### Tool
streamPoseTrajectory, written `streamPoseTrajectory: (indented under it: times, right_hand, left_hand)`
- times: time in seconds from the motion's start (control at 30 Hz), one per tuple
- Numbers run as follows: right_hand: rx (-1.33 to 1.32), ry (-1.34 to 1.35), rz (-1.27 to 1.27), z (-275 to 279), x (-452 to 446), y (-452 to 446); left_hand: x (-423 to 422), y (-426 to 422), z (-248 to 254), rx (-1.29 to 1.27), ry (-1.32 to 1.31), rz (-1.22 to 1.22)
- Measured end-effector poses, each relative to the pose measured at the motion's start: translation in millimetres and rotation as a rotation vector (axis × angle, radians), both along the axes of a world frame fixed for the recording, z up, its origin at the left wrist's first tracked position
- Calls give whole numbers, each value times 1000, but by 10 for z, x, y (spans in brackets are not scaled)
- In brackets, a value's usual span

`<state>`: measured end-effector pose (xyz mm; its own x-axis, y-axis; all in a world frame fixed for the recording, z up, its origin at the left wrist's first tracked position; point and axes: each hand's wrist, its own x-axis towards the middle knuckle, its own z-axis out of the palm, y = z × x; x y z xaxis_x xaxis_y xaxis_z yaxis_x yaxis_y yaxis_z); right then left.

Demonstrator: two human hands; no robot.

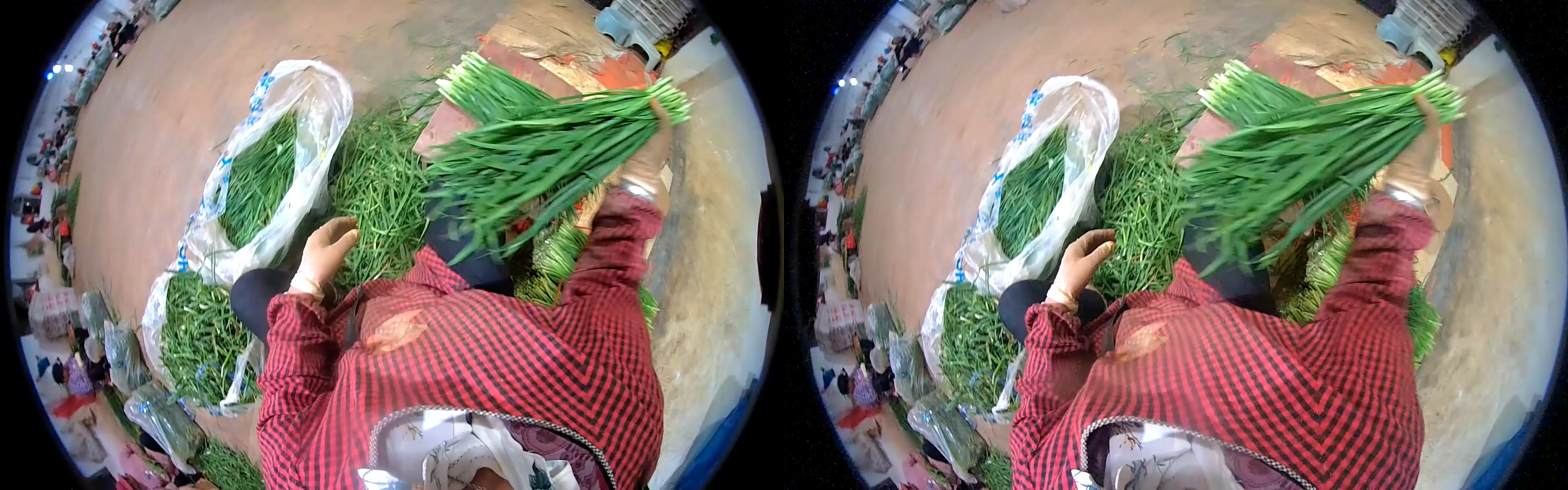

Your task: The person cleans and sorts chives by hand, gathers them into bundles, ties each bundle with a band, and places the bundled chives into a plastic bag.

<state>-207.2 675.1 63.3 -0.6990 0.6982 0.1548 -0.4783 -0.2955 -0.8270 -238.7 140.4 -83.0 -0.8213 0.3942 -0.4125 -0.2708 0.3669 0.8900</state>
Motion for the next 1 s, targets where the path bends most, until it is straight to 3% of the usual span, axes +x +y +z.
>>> streamPoseTrajectory:
  times: [0.1, 0.2, 0.3, 0.43, 0.5, 0.57, 0.63, 0.73, 0.77, 0.83, 0.87, 0.9, 0.97, 1.0]
  right_hand:
    - [89, -16, -13, 718, 86, 179]
    - [265, -202, 16, 1132, -28, 304]
    - [801, -555, 135, 1173, -456, 295]
    - [1387, -485, 224, 363, -1326, -48]
    - [1705, -1060, 85, -175, -1663, -425]
    - [1647, -1136, 326, -815, -1889, -617]
    - [1892, -1147, 123, -1381, -1869, -852]
    - [1743, -1069, 288, -1262, -1862, -827]
    - [1734, -1086, 294, -1335, -1859, -769]
    - [1646, -893, 252, -1398, -1867, -594]
    - [1424, -837, 320, -1377, -1877, -470]
    - [1419, -847, 320, -1275, -1912, -369]
    - [915, -860, 491, -1099, -1968, -205]
    - [850, -860, 313, -1088, -1976, -207]
  left_hand:
    - [-230, 41, -137, 26, -87, -2]
    - [-538, 287, -270, 93, -123, 2]
    - [-830, 830, -172, 37, -78, -47]
    - [-1143, 1644, -225, 85, -24, -163]
    - [-1223, 1983, -327, 178, -124, -192]
    - [-1283, 2288, -360, 57, -11, -252]
    - [-1313, 2482, -162, -204, 134, -353]
    - [-1261, 2629, -170, -345, 429, -416]
    - [-1244, 2669, -183, -343, 418, -429]
    - [-1226, 2761, -222, -430, 663, -470]
    - [-1226, 2776, -260, -405, 694, -456]
    - [-1225, 2775, -313, -402, 688, -465]
    - [-1232, 2760, -398, -395, 735, -445]
    - [-1237, 2748, -370, -436, 755, -456]
